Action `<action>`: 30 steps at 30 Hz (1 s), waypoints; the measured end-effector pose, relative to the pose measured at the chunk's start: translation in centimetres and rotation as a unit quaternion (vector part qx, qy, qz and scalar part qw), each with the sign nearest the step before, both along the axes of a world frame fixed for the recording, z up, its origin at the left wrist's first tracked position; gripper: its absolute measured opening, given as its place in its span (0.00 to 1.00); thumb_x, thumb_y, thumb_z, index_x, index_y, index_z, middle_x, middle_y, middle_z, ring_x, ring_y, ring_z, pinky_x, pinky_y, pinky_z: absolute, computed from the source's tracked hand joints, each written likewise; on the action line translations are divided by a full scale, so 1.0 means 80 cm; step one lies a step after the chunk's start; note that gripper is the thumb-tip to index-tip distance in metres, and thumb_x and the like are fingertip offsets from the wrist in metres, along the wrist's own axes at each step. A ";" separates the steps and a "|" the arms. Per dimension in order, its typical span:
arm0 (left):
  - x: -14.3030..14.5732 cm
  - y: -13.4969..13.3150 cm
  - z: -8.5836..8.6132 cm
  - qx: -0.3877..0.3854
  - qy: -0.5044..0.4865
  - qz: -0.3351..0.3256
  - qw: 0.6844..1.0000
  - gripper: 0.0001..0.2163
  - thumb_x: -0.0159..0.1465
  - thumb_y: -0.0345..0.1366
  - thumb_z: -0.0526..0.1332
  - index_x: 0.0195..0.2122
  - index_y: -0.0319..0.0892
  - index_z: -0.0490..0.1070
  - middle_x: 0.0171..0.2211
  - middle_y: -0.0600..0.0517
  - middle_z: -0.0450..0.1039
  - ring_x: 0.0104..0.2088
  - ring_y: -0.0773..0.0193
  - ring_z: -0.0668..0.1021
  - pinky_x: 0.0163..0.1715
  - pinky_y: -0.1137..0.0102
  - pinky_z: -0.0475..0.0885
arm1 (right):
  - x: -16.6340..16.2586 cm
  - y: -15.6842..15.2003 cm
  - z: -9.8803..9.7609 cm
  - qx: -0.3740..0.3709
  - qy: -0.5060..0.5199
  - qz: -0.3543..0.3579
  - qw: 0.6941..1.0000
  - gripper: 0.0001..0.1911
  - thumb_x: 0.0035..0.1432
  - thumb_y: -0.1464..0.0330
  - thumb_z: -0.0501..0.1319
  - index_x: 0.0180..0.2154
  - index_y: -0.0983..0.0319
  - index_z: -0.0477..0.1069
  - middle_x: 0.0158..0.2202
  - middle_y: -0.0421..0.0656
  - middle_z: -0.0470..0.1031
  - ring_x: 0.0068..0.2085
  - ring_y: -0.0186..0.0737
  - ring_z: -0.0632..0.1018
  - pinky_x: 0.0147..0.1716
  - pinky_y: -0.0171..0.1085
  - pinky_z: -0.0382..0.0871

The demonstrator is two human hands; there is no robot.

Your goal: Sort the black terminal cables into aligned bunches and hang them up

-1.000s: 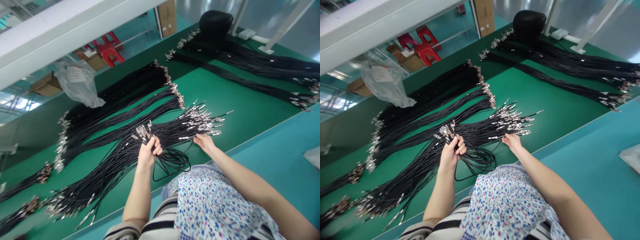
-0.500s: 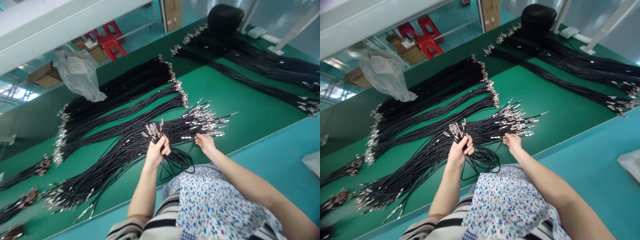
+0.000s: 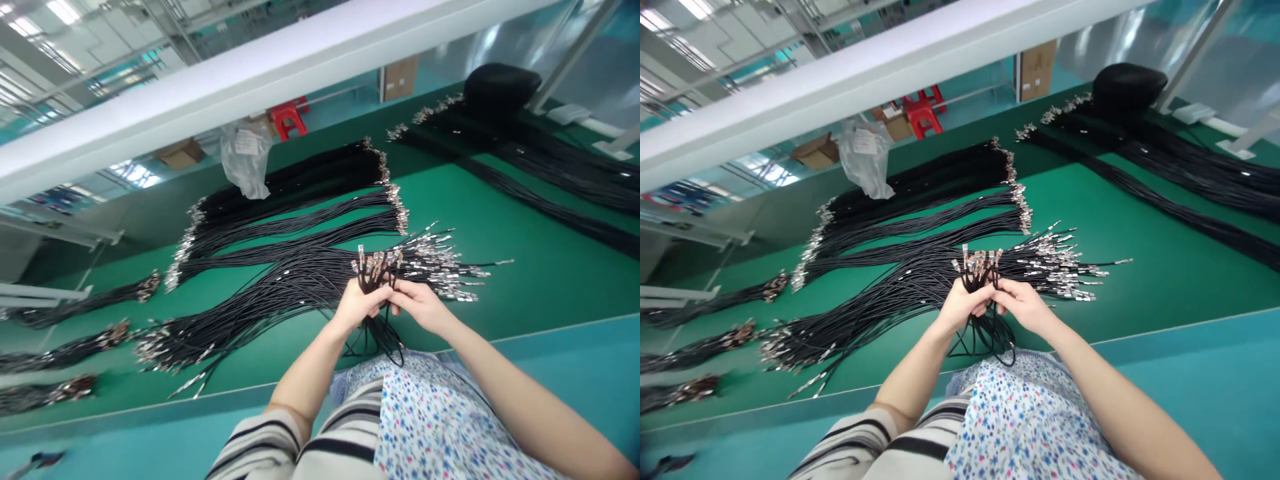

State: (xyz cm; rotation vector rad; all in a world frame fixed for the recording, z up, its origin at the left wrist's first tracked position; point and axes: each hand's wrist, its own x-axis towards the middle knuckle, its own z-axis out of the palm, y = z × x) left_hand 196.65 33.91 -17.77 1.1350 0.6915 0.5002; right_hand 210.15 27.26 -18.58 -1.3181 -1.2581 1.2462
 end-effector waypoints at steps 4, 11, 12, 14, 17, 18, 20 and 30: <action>-0.006 -0.014 -0.015 0.013 0.032 0.067 0.997 0.19 0.50 0.41 0.64 0.39 0.33 0.69 0.15 0.59 0.57 0.12 0.78 0.57 0.10 0.78 0.54 | -0.016 -0.005 0.000 0.007 -0.144 -0.020 0.989 0.13 0.58 0.66 0.49 0.29 0.66 0.67 0.21 0.40 0.68 0.22 0.32 0.69 0.24 0.31 0.63; -0.013 -0.036 -0.020 0.034 0.046 0.098 0.994 0.16 0.53 0.40 0.62 0.38 0.34 0.70 0.13 0.59 0.55 0.13 0.77 0.57 0.13 0.78 0.53 | -0.051 -0.020 0.011 0.002 -0.377 -0.038 0.925 0.12 0.57 0.73 0.46 0.35 0.69 0.67 0.35 0.52 0.72 0.36 0.42 0.73 0.38 0.41 0.65; -0.015 -0.037 -0.019 0.038 0.049 0.096 0.993 0.15 0.54 0.40 0.61 0.37 0.35 0.70 0.13 0.59 0.54 0.13 0.77 0.58 0.14 0.78 0.53 | -0.053 -0.022 0.008 0.007 -0.328 -0.036 0.944 0.11 0.58 0.73 0.47 0.35 0.68 0.67 0.35 0.51 0.72 0.35 0.40 0.74 0.38 0.40 0.66; -0.019 -0.033 -0.018 0.049 0.049 0.106 0.992 0.12 0.55 0.39 0.60 0.35 0.35 0.69 0.15 0.58 0.58 0.14 0.77 0.59 0.15 0.77 0.55 | -0.050 -0.028 -0.008 -0.008 -0.152 -0.038 0.988 0.10 0.57 0.70 0.50 0.37 0.66 0.67 0.34 0.47 0.72 0.32 0.36 0.74 0.35 0.37 0.68; -0.031 -0.018 -0.013 0.065 0.027 0.142 0.987 0.09 0.54 0.38 0.61 0.30 0.36 0.68 0.28 0.50 0.69 0.23 0.73 0.69 0.22 0.76 0.63 | -0.027 -0.039 -0.059 -0.135 0.137 -0.108 0.975 0.12 0.53 0.68 0.56 0.40 0.66 0.65 0.26 0.43 0.72 0.25 0.34 0.74 0.28 0.35 0.70; -0.037 -0.012 -0.010 0.054 0.016 0.137 0.989 0.09 0.54 0.37 0.61 0.28 0.35 0.67 0.31 0.48 0.70 0.27 0.70 0.71 0.26 0.75 0.66 | -0.016 -0.044 -0.080 -0.185 0.201 -0.161 0.949 0.12 0.51 0.69 0.58 0.38 0.67 0.66 0.25 0.43 0.72 0.24 0.34 0.74 0.26 0.34 0.70; -0.053 0.003 -0.001 0.003 -0.014 0.104 0.995 0.09 0.54 0.38 0.61 0.27 0.36 0.65 0.26 0.49 0.69 0.29 0.67 0.72 0.29 0.71 0.68 | 0.011 -0.055 -0.122 -0.261 0.277 -0.290 0.878 0.07 0.48 0.72 0.60 0.33 0.68 0.67 0.24 0.44 0.72 0.22 0.32 0.73 0.23 0.31 0.68; -0.080 0.036 0.005 -0.108 -0.080 0.065 0.989 0.08 0.56 0.38 0.60 0.29 0.40 0.62 0.13 0.61 0.46 0.12 0.78 0.52 0.12 0.80 0.53 | 0.078 -0.021 -0.160 -0.335 0.274 -0.450 0.781 0.17 0.57 0.60 0.53 0.26 0.68 0.62 0.14 0.40 0.64 0.12 0.27 0.63 0.09 0.27 0.53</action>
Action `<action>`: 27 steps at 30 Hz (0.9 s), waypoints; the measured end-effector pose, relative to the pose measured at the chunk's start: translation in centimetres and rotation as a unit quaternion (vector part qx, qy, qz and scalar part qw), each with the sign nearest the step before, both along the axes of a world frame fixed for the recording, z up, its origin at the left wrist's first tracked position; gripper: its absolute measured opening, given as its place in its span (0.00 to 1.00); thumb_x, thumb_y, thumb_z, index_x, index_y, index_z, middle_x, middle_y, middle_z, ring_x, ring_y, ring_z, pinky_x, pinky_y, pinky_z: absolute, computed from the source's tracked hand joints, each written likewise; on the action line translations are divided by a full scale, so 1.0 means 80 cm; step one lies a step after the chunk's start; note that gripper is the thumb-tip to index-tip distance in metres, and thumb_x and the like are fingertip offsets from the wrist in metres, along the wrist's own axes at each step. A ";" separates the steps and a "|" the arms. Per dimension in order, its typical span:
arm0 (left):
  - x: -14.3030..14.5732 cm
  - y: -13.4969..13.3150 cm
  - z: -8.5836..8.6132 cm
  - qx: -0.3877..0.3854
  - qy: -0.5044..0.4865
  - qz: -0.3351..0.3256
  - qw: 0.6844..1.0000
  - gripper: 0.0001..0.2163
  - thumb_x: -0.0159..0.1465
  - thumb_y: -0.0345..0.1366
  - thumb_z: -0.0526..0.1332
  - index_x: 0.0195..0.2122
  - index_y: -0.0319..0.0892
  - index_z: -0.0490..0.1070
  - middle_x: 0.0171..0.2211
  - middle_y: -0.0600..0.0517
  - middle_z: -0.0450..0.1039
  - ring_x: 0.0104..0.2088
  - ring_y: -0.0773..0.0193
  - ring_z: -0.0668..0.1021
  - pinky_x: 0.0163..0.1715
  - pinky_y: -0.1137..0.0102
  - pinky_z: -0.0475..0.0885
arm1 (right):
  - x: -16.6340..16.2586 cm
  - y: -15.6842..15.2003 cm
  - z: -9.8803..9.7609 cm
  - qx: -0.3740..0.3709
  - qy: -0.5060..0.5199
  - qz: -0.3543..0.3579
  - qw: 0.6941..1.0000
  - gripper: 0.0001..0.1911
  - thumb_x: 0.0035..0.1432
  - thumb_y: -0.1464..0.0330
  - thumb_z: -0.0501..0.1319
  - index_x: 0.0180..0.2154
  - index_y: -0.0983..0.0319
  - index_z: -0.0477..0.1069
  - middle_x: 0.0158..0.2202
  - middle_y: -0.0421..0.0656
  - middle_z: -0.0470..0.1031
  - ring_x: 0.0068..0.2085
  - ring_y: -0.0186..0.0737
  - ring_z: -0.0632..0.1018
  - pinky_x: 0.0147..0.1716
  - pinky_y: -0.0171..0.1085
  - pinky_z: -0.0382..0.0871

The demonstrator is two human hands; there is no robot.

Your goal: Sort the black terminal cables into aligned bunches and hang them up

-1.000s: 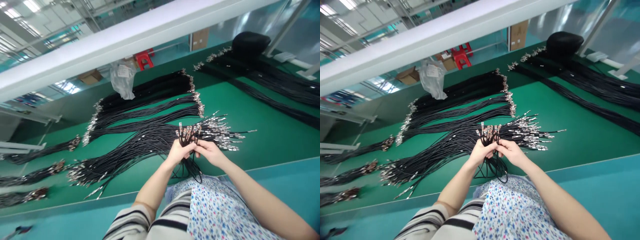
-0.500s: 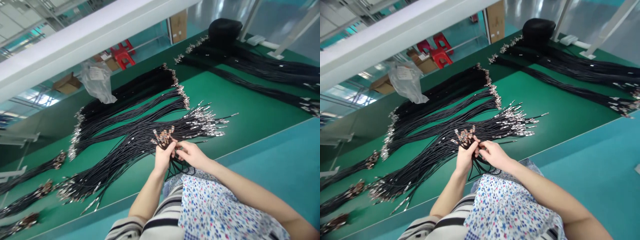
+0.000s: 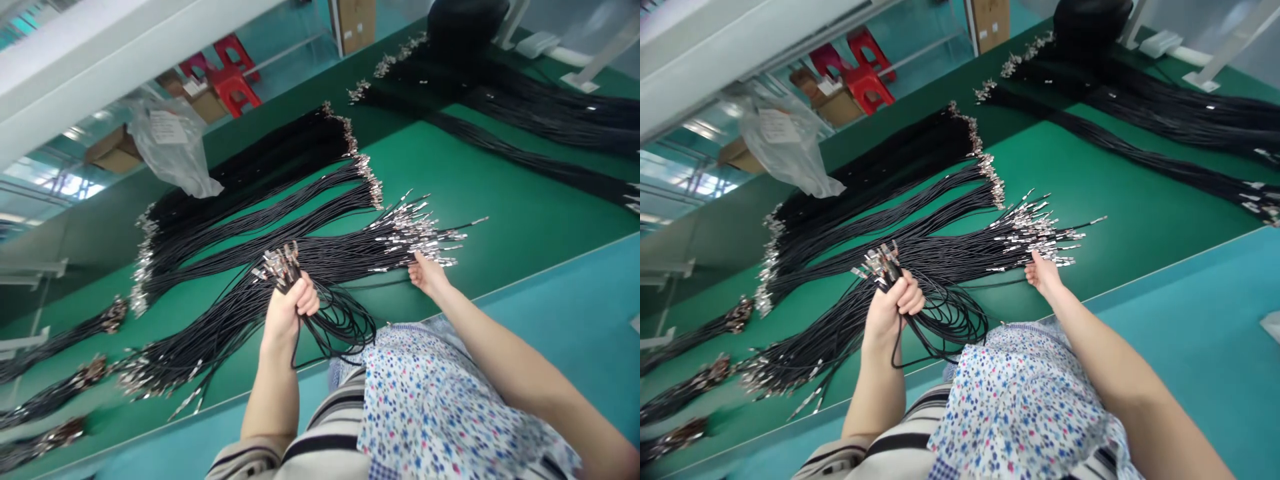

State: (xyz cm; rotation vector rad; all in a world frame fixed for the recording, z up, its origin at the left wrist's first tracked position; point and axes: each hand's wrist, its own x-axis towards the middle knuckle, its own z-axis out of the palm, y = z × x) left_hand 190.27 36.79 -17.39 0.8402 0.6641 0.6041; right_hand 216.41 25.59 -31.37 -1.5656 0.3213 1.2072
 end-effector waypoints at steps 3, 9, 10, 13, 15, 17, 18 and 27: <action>0.014 -0.004 -0.006 0.001 0.014 -0.017 1.000 0.09 0.55 0.38 0.60 0.29 0.39 0.62 0.13 0.61 0.48 0.12 0.78 0.53 0.12 0.79 0.53 | 0.002 0.008 0.002 -0.009 -0.029 0.013 0.999 0.13 0.58 0.66 0.53 0.25 0.67 0.61 0.13 0.40 0.64 0.12 0.28 0.64 0.10 0.27 0.54; 0.032 -0.001 -0.007 0.026 0.049 -0.045 0.997 0.09 0.55 0.37 0.60 0.30 0.38 0.62 0.14 0.60 0.53 0.12 0.78 0.54 0.12 0.78 0.54 | -0.020 -0.011 0.045 0.051 -0.194 0.078 0.977 0.14 0.56 0.63 0.53 0.26 0.67 0.64 0.16 0.41 0.68 0.14 0.31 0.67 0.11 0.29 0.58; 0.037 0.000 -0.006 0.042 0.057 -0.057 0.996 0.09 0.55 0.38 0.60 0.30 0.37 0.63 0.16 0.58 0.56 0.12 0.78 0.55 0.13 0.78 0.55 | -0.025 -0.012 0.063 0.082 -0.239 0.123 0.960 0.15 0.56 0.61 0.53 0.27 0.67 0.65 0.17 0.42 0.68 0.15 0.31 0.68 0.12 0.29 0.60; 0.058 0.001 0.001 0.133 0.107 -0.094 0.981 0.10 0.56 0.39 0.59 0.29 0.36 0.67 0.23 0.52 0.66 0.15 0.76 0.63 0.17 0.76 0.59 | -0.040 -0.004 0.127 0.176 -0.304 0.295 0.889 0.17 0.54 0.58 0.54 0.28 0.67 0.67 0.18 0.42 0.70 0.17 0.30 0.69 0.15 0.28 0.63; 0.071 -0.001 0.007 0.210 0.134 -0.109 0.962 0.10 0.54 0.38 0.60 0.30 0.35 0.70 0.29 0.48 0.70 0.24 0.70 0.70 0.25 0.74 0.65 | -0.049 0.009 0.169 0.232 -0.296 0.400 0.835 0.18 0.55 0.58 0.53 0.26 0.66 0.67 0.17 0.41 0.69 0.16 0.29 0.69 0.14 0.27 0.62; 0.078 -0.004 0.014 0.258 0.123 -0.107 0.952 0.10 0.52 0.36 0.62 0.33 0.37 0.72 0.34 0.48 0.71 0.36 0.64 0.73 0.36 0.71 0.67 | -0.058 0.024 0.202 0.268 -0.285 0.466 0.794 0.19 0.55 0.59 0.53 0.21 0.66 0.67 0.15 0.40 0.67 0.14 0.28 0.67 0.13 0.27 0.61; 0.078 -0.006 0.016 0.264 0.106 -0.103 0.953 0.10 0.51 0.36 0.63 0.34 0.37 0.72 0.35 0.48 0.71 0.38 0.62 0.72 0.39 0.70 0.66 | -0.061 0.031 0.214 0.278 -0.287 0.481 0.781 0.19 0.55 0.60 0.53 0.19 0.66 0.66 0.14 0.39 0.66 0.14 0.27 0.66 0.13 0.27 0.59; 0.055 -0.037 0.014 0.210 0.075 -0.083 0.971 0.10 0.56 0.39 0.59 0.34 0.38 0.64 0.17 0.57 0.58 0.17 0.75 0.61 0.18 0.76 0.58 | -0.050 0.019 0.152 0.267 -0.310 0.569 0.713 0.15 0.51 0.59 0.58 0.27 0.65 0.71 0.17 0.38 0.67 0.16 0.27 0.65 0.16 0.28 0.56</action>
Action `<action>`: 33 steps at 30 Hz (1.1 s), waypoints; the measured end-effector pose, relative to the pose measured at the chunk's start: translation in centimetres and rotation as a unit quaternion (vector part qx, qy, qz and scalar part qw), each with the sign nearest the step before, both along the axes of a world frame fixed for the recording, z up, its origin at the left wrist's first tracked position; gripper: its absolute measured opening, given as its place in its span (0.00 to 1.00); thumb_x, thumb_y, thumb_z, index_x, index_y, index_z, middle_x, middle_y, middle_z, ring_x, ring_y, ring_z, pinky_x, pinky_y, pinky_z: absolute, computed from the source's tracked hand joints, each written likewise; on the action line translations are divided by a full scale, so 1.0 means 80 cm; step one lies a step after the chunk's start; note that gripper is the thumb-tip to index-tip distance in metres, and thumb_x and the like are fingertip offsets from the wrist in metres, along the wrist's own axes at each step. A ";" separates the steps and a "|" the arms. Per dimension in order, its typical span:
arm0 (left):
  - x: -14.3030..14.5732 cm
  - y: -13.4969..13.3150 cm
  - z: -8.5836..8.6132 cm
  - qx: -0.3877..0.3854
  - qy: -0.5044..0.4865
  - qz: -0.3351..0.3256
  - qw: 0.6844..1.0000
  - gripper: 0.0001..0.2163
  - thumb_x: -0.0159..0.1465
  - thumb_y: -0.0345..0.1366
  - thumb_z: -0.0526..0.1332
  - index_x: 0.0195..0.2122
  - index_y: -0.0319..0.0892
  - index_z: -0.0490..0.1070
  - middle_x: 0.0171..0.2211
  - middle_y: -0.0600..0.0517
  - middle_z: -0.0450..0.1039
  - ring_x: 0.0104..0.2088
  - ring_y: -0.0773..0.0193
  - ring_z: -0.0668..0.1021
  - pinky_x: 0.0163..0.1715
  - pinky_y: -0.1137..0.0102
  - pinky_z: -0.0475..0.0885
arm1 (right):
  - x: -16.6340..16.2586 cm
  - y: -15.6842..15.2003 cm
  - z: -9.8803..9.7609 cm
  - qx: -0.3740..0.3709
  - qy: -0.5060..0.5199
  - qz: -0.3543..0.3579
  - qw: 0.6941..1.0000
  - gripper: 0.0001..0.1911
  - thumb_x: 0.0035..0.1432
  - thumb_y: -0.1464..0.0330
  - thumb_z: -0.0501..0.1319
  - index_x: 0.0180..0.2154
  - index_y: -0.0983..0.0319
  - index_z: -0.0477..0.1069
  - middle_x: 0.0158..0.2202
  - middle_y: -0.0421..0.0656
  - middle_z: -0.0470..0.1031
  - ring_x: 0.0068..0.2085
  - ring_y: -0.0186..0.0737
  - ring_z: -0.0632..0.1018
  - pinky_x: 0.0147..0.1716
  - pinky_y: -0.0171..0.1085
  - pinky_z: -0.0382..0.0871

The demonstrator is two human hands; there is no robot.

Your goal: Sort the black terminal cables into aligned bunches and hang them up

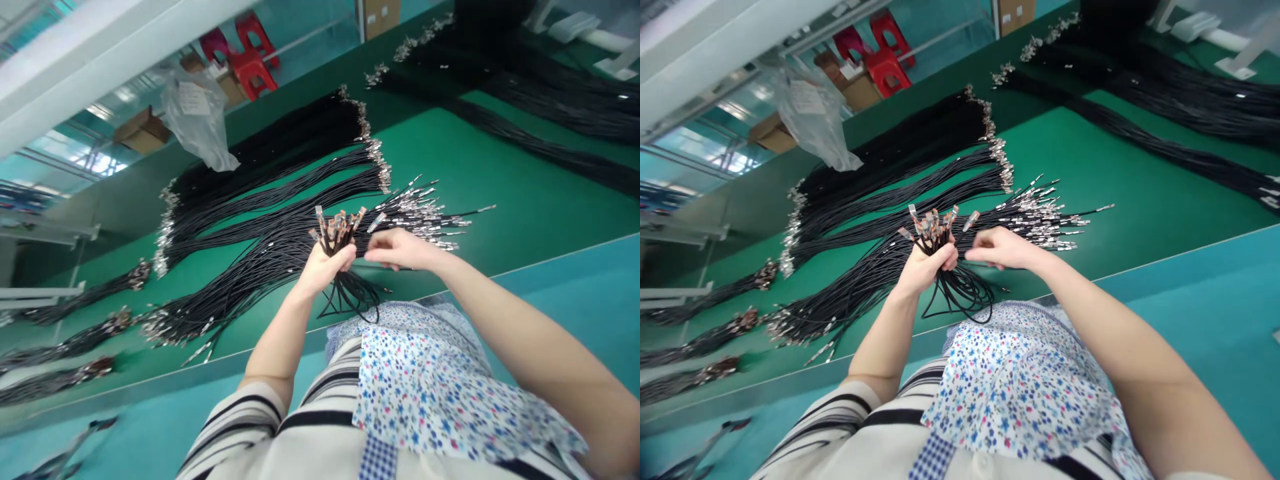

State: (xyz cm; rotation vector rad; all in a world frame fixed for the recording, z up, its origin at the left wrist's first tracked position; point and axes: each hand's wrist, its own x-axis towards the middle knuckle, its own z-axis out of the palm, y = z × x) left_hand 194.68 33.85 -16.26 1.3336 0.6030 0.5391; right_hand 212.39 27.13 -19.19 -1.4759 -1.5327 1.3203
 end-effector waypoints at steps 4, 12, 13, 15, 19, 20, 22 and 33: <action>0.010 -0.009 -0.001 -0.009 -0.004 0.055 0.998 0.12 0.55 0.40 0.60 0.37 0.38 0.64 0.17 0.58 0.56 0.17 0.75 0.60 0.18 0.76 0.57 | -0.011 -0.041 -0.103 -0.051 -0.260 0.041 0.963 0.11 0.44 0.62 0.64 0.28 0.64 0.72 0.26 0.44 0.72 0.27 0.36 0.72 0.25 0.31 0.61; 0.006 -0.012 0.001 -0.014 0.052 0.092 0.994 0.11 0.55 0.38 0.60 0.34 0.37 0.64 0.17 0.57 0.57 0.16 0.75 0.61 0.17 0.76 0.57 | 0.013 -0.071 -0.140 0.058 -0.434 0.121 0.891 0.10 0.58 0.69 0.51 0.33 0.67 0.68 0.34 0.48 0.70 0.36 0.41 0.71 0.35 0.36 0.60; 0.005 -0.013 0.003 -0.015 0.064 0.092 0.994 0.11 0.54 0.38 0.60 0.33 0.37 0.65 0.16 0.57 0.57 0.16 0.75 0.61 0.17 0.77 0.57 | 0.026 -0.072 -0.136 0.079 -0.449 0.113 0.883 0.10 0.57 0.69 0.50 0.33 0.67 0.68 0.34 0.49 0.69 0.37 0.42 0.70 0.36 0.36 0.59; 0.003 -0.014 0.006 -0.004 0.106 0.073 0.992 0.11 0.54 0.38 0.59 0.33 0.36 0.65 0.16 0.57 0.57 0.17 0.75 0.61 0.17 0.77 0.57 | 0.049 -0.073 -0.132 0.116 -0.472 0.098 0.868 0.11 0.58 0.69 0.49 0.32 0.67 0.67 0.36 0.51 0.67 0.40 0.43 0.68 0.37 0.38 0.57; 0.001 -0.022 0.006 0.033 0.232 0.000 0.972 0.12 0.52 0.39 0.61 0.33 0.35 0.69 0.17 0.55 0.61 0.18 0.73 0.63 0.18 0.76 0.59 | 0.059 -0.076 -0.149 0.111 -0.478 0.108 0.865 0.10 0.59 0.71 0.48 0.33 0.66 0.66 0.37 0.50 0.65 0.39 0.42 0.66 0.35 0.37 0.55; 0.001 -0.025 0.004 0.035 0.260 -0.004 0.965 0.13 0.51 0.39 0.62 0.33 0.35 0.69 0.18 0.54 0.63 0.18 0.73 0.64 0.18 0.76 0.60 | 0.057 -0.077 -0.155 0.106 -0.477 0.107 0.866 0.10 0.59 0.71 0.48 0.34 0.66 0.66 0.36 0.50 0.65 0.38 0.41 0.66 0.34 0.37 0.54; 0.000 -0.030 -0.003 0.035 0.312 -0.005 0.949 0.13 0.48 0.39 0.63 0.31 0.35 0.70 0.19 0.53 0.65 0.17 0.72 0.65 0.17 0.76 0.59 | 0.050 -0.079 -0.165 0.110 -0.475 0.098 0.867 0.10 0.59 0.71 0.48 0.37 0.65 0.66 0.34 0.48 0.65 0.36 0.42 0.65 0.35 0.38 0.54; 0.034 -0.010 -0.028 0.114 0.380 -0.111 0.911 0.12 0.55 0.40 0.57 0.35 0.36 0.67 0.16 0.56 0.63 0.13 0.71 0.65 0.16 0.75 0.61 | 0.024 -0.076 -0.116 0.031 -0.450 0.100 0.887 0.07 0.49 0.75 0.53 0.33 0.69 0.67 0.34 0.51 0.68 0.35 0.43 0.70 0.34 0.38 0.55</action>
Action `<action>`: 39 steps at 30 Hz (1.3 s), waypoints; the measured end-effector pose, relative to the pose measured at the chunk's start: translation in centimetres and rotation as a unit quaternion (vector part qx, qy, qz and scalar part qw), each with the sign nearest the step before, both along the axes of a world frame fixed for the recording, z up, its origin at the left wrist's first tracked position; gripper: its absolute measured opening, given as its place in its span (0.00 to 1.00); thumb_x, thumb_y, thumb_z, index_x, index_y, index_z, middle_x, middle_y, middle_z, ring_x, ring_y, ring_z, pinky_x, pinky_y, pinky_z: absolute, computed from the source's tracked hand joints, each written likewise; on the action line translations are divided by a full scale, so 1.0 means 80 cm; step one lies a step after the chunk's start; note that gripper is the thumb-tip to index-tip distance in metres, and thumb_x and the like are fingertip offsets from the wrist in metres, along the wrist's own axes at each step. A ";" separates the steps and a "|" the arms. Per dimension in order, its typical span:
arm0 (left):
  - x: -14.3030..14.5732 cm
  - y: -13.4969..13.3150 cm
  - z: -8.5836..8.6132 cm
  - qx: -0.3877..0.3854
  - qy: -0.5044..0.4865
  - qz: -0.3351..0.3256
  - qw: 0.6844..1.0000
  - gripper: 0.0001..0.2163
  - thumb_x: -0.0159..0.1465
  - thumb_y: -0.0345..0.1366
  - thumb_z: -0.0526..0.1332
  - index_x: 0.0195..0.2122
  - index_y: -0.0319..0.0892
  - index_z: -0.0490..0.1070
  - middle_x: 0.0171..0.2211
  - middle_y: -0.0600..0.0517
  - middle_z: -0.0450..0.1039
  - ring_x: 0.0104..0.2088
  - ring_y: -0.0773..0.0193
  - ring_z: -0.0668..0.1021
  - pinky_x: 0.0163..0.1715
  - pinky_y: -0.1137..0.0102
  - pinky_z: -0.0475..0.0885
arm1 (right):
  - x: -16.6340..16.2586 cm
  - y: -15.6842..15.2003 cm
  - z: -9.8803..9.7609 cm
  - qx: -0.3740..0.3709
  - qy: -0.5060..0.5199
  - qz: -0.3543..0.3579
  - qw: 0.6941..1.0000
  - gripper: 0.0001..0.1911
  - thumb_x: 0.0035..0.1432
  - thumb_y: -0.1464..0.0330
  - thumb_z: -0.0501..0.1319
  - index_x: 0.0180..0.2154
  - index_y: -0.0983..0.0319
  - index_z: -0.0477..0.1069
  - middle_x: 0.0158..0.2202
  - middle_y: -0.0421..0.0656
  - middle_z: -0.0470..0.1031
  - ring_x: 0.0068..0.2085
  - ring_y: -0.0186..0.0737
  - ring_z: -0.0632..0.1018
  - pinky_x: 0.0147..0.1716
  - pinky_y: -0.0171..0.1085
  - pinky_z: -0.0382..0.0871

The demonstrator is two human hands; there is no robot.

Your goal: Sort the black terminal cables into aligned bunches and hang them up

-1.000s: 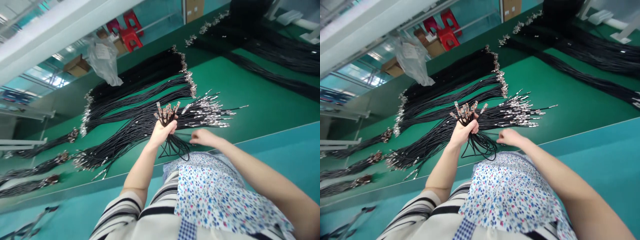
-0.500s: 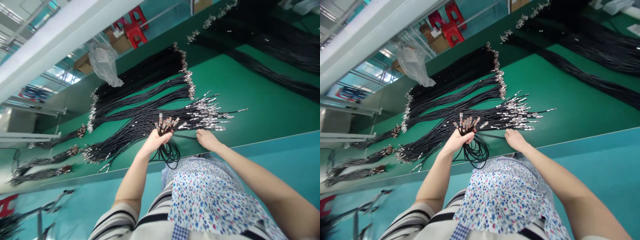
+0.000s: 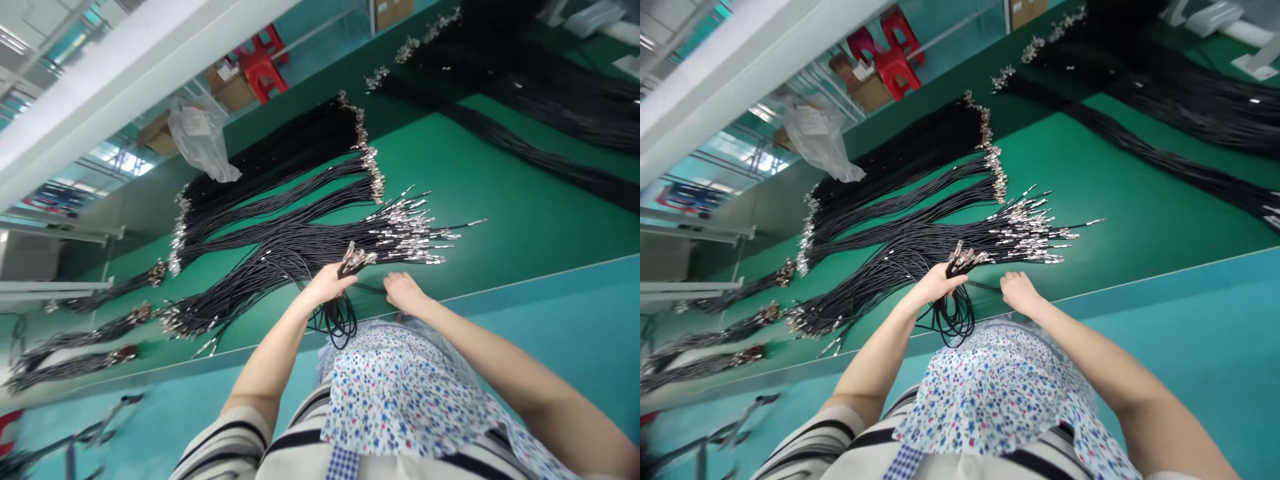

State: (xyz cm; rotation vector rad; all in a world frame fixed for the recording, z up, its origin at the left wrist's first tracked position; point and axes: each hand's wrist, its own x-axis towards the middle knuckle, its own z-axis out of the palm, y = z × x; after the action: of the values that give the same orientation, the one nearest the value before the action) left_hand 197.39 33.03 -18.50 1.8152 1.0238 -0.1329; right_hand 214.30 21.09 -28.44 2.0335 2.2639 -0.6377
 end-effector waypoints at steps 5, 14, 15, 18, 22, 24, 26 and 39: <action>-0.009 0.024 -0.013 -0.019 -0.072 -0.082 0.994 0.13 0.52 0.39 0.60 0.36 0.37 0.70 0.29 0.50 0.72 0.30 0.63 0.74 0.35 0.69 0.68 | -0.013 0.009 0.104 -0.005 0.155 0.012 0.988 0.09 0.51 0.75 0.50 0.33 0.65 0.67 0.29 0.45 0.71 0.30 0.35 0.70 0.28 0.32 0.55; -0.052 0.062 0.009 -0.303 -0.281 -0.024 0.910 0.12 0.55 0.40 0.60 0.26 0.36 0.61 0.19 0.53 0.65 0.19 0.72 0.67 0.24 0.71 0.66 | -0.025 0.132 0.210 0.039 0.351 -0.085 0.932 0.06 0.48 0.73 0.56 0.29 0.67 0.70 0.20 0.38 0.68 0.21 0.28 0.69 0.25 0.30 0.60; -0.056 0.069 0.012 -0.313 -0.295 -0.002 0.903 0.12 0.55 0.39 0.61 0.25 0.36 0.59 0.17 0.55 0.61 0.17 0.74 0.64 0.22 0.73 0.65 | -0.024 0.144 0.206 0.054 0.392 -0.111 0.912 0.06 0.47 0.72 0.58 0.30 0.67 0.70 0.21 0.38 0.68 0.21 0.28 0.70 0.25 0.30 0.61; -0.070 0.085 0.014 -0.342 -0.333 0.062 0.877 0.11 0.55 0.38 0.60 0.27 0.37 0.59 0.15 0.60 0.54 0.14 0.78 0.58 0.18 0.76 0.61 | -0.024 0.154 0.165 0.125 0.529 -0.231 0.807 0.12 0.48 0.66 0.60 0.34 0.67 0.67 0.25 0.41 0.71 0.24 0.30 0.72 0.26 0.30 0.64; -0.096 0.100 -0.005 -0.330 -0.362 0.135 0.861 0.12 0.56 0.39 0.59 0.38 0.39 0.61 0.14 0.61 0.55 0.12 0.77 0.59 0.16 0.76 0.62 | -0.047 0.115 0.046 0.057 0.548 -0.485 0.679 0.14 0.52 0.62 0.59 0.25 0.68 0.64 0.19 0.42 0.67 0.18 0.29 0.69 0.15 0.28 0.59; -0.108 0.104 -0.025 -0.307 -0.343 0.178 0.870 0.13 0.55 0.39 0.60 0.38 0.37 0.62 0.17 0.57 0.63 0.15 0.72 0.67 0.18 0.73 0.67 | -0.067 0.094 -0.009 -0.013 0.520 -0.599 0.608 0.14 0.53 0.63 0.58 0.25 0.68 0.63 0.17 0.41 0.65 0.14 0.27 0.65 0.11 0.27 0.54; -0.116 0.107 -0.046 -0.296 -0.309 0.222 0.876 0.14 0.53 0.38 0.62 0.37 0.35 0.64 0.27 0.48 0.72 0.24 0.65 0.75 0.22 0.70 0.71 | -0.081 0.084 -0.043 -0.018 0.532 -0.662 0.528 0.15 0.54 0.60 0.56 0.27 0.67 0.63 0.16 0.39 0.64 0.14 0.26 0.63 0.11 0.27 0.54; -0.109 0.120 -0.079 -0.314 -0.331 0.227 0.860 0.18 0.50 0.33 0.62 0.42 0.34 0.62 0.31 0.47 0.72 0.20 0.70 0.72 0.20 0.71 0.70 | -0.062 0.036 -0.050 -0.079 -0.007 -0.490 0.868 0.23 0.51 0.49 0.52 0.24 0.64 0.67 0.24 0.47 0.69 0.28 0.41 0.71 0.26 0.35 0.60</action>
State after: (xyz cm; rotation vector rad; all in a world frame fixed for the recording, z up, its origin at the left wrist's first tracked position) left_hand 188.70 42.62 -24.86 0.8747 0.7473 0.3886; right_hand 209.33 23.96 -32.44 2.9616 0.9446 -0.7638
